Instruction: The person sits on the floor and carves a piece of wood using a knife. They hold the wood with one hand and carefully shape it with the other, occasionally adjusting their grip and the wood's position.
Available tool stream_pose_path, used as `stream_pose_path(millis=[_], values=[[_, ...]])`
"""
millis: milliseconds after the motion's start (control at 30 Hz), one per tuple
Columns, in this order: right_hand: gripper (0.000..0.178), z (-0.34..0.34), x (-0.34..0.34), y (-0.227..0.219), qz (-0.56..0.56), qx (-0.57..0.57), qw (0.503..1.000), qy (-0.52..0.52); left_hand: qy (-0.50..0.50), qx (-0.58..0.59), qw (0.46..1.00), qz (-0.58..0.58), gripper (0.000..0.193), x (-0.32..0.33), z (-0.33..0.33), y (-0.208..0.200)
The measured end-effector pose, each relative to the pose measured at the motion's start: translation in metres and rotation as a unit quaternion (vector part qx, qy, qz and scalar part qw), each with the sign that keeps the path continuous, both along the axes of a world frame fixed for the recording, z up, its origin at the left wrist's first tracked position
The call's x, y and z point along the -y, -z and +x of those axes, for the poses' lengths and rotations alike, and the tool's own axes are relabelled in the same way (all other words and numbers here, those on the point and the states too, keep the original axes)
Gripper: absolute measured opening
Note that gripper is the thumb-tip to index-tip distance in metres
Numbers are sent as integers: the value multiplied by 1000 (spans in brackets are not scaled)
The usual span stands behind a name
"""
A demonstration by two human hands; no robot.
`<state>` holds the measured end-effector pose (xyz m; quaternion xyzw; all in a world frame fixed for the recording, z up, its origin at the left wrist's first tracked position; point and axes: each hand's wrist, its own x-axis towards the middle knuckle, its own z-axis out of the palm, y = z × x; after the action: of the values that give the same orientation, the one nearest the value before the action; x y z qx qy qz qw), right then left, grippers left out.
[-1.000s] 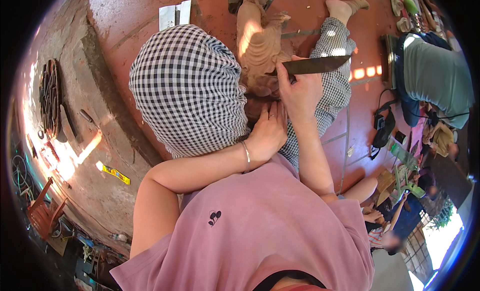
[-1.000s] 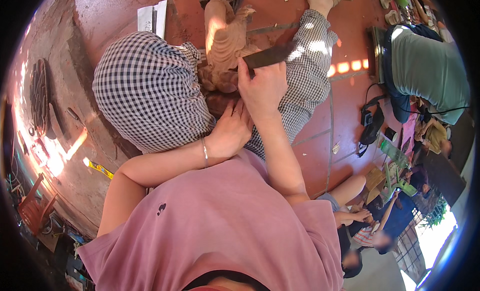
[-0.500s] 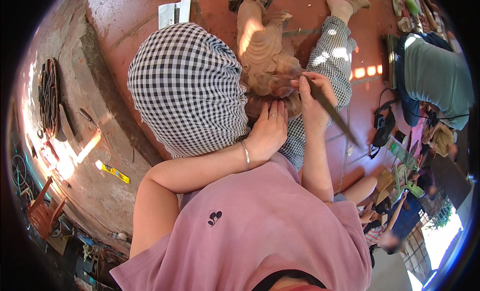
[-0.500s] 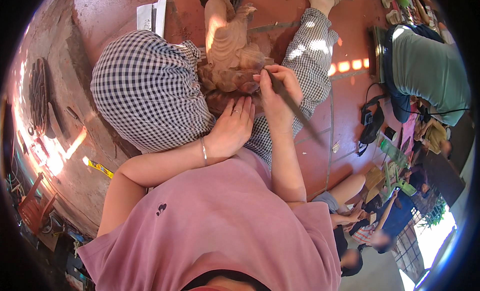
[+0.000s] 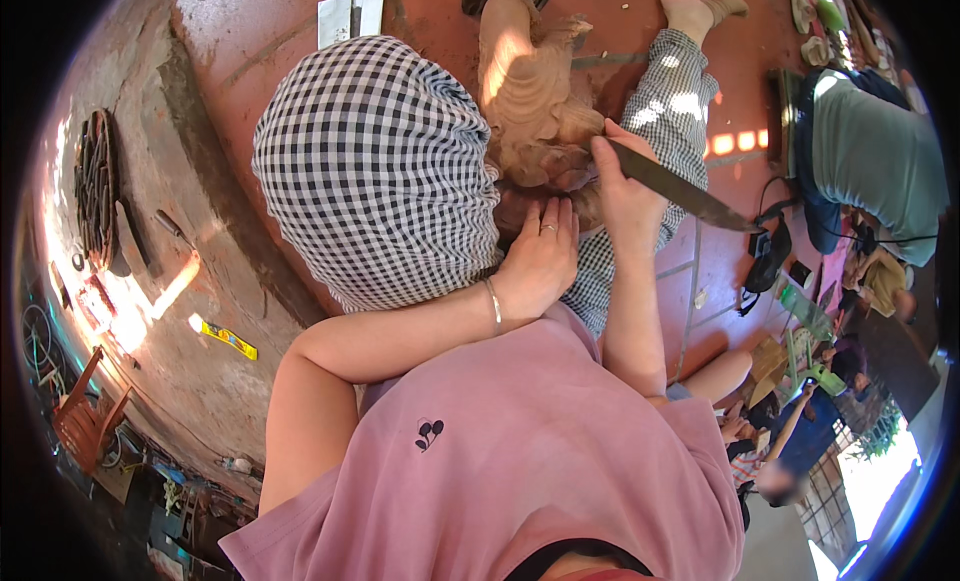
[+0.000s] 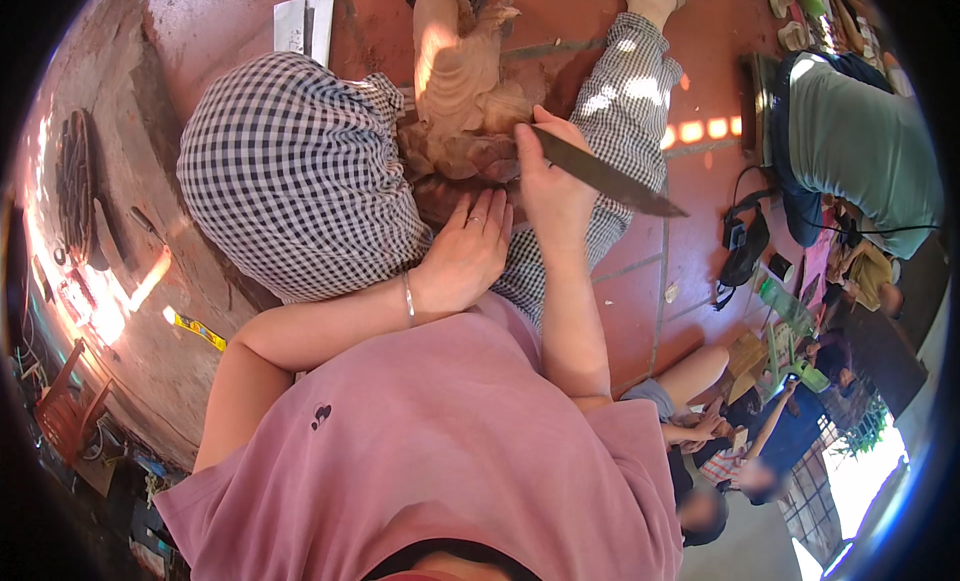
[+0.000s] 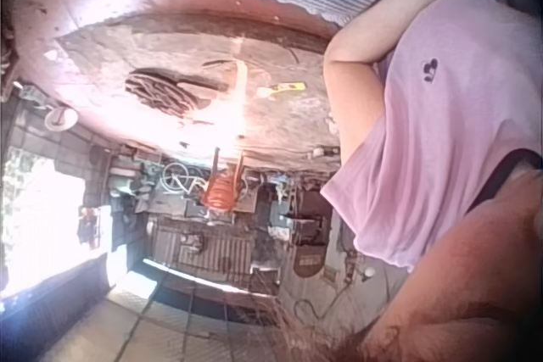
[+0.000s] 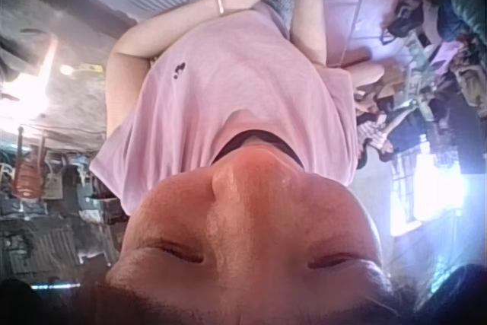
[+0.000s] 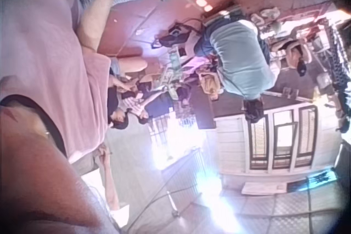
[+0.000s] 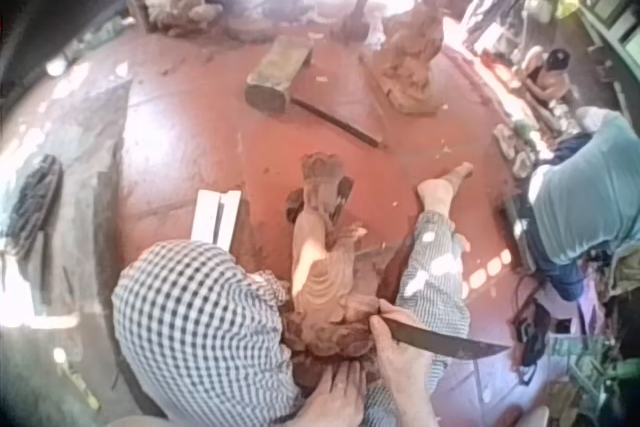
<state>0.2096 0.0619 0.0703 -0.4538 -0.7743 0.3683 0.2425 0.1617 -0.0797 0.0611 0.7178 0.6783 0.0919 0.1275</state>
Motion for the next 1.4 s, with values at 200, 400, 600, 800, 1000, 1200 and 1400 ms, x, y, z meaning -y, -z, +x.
stream_pose_path(millis=[200, 400, 600, 800, 1000, 1200, 1400], values=[[16, -9, 5, -9, 103, 46, 992, -54, -2, -9, 1000, -6, 51, 0, 2, -1], [15, -1, -2, -2, 4, 7, 1000, -9, 0, -12, 1000, -1, 52, 0, 1, 1], [16, -7, 0, -7, 63, 60, 995, -53, 6, -33, 999, -15, 52, -2, 0, -4], [16, 3, -7, -2, -3, 11, 999, -31, 20, -38, 999, -17, 52, 0, -1, -4], [18, 12, -19, 0, -48, -3, 998, -41, 20, -31, 999, -7, 53, -1, -2, -3], [20, 8, -18, 3, -59, 9, 998, -9, 23, -30, 999, -5, 53, -1, -1, -3], [21, 13, -32, 7, -173, -41, 984, 10, 19, -20, 1000, -4, 53, -2, -2, -2]])
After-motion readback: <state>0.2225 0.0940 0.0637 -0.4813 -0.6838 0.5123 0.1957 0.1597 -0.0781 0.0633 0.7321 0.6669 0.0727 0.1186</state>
